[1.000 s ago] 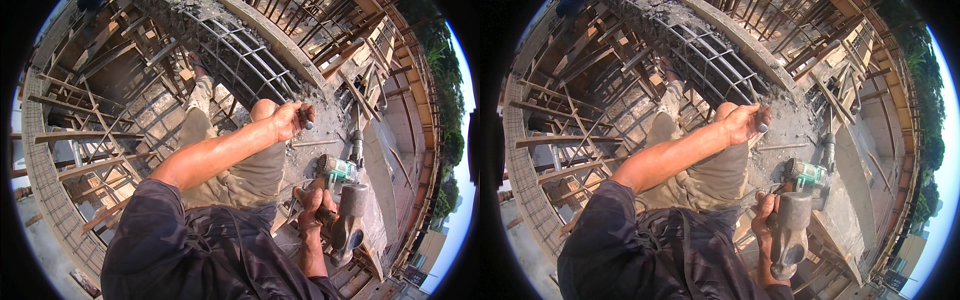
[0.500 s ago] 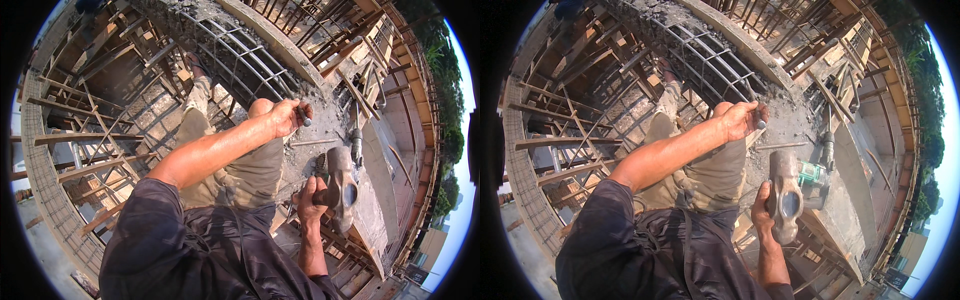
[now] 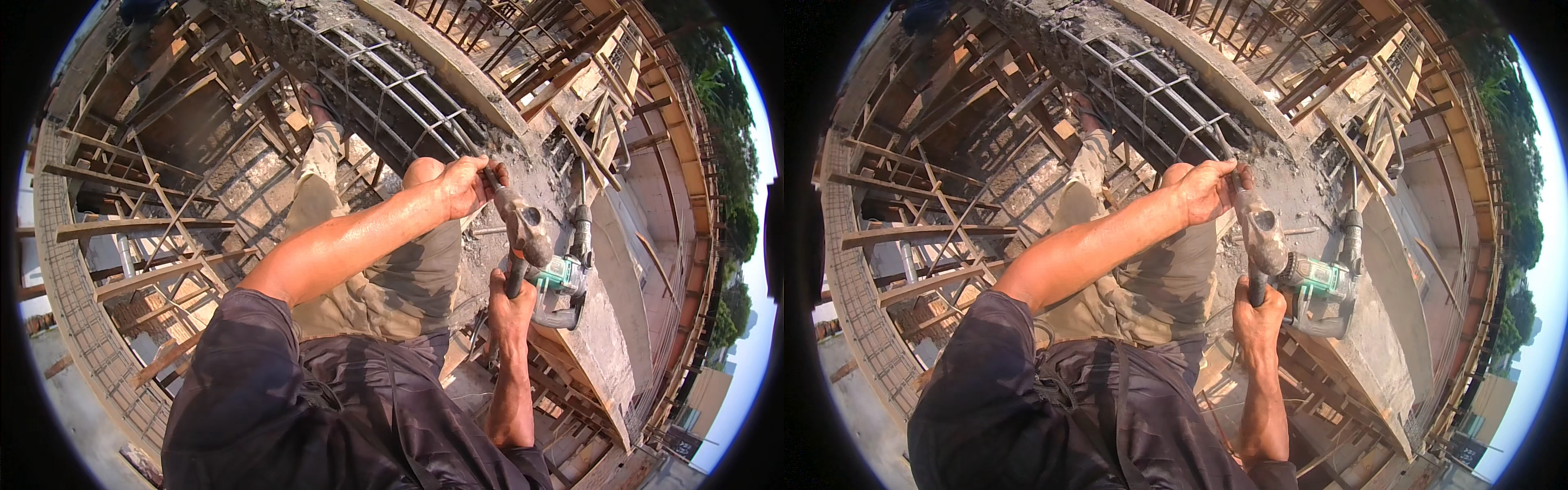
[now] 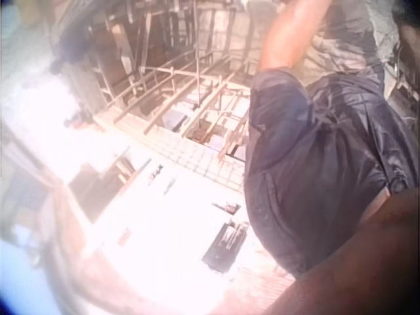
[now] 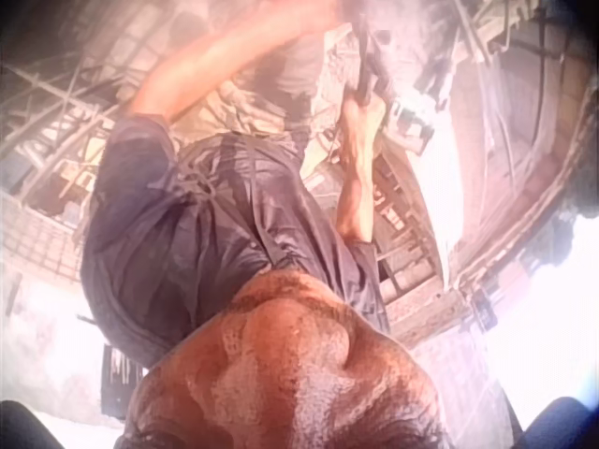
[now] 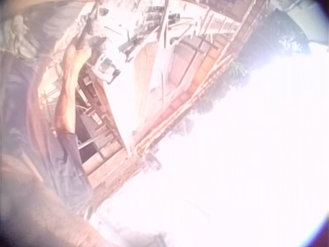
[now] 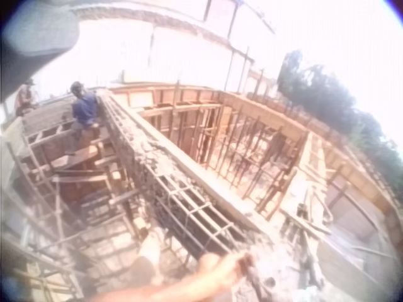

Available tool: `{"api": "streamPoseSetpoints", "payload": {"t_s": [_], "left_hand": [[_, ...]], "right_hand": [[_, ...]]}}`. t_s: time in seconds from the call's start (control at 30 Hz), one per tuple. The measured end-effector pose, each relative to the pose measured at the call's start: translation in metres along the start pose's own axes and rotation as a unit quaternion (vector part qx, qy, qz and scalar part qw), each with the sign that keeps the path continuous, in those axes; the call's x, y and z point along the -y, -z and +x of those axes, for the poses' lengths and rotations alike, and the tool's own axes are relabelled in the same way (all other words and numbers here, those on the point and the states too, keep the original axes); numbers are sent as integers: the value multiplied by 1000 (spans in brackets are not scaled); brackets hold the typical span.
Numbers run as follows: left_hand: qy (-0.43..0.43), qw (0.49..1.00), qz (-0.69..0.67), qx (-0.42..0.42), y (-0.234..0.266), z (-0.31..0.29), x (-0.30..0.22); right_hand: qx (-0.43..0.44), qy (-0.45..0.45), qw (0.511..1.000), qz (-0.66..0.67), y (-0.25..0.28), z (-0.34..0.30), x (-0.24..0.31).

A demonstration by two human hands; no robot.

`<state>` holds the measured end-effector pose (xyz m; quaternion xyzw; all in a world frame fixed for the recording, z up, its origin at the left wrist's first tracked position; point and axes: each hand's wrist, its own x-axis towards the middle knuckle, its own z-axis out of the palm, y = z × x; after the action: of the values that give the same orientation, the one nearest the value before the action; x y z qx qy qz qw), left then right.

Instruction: The person uses a hammer to chip away at a concrete surface while holding a metal tool against it.

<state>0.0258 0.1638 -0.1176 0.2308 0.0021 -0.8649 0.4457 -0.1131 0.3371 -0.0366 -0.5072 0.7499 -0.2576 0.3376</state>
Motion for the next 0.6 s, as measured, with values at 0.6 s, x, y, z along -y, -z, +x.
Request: {"api": "streamPoseSetpoints", "payload": {"t_s": [0.6], "left_hand": [[77, 989, 93, 89, 15, 10, -8]], "right_hand": [[7, 59, 998, -35, 1, -21, 5]]}}
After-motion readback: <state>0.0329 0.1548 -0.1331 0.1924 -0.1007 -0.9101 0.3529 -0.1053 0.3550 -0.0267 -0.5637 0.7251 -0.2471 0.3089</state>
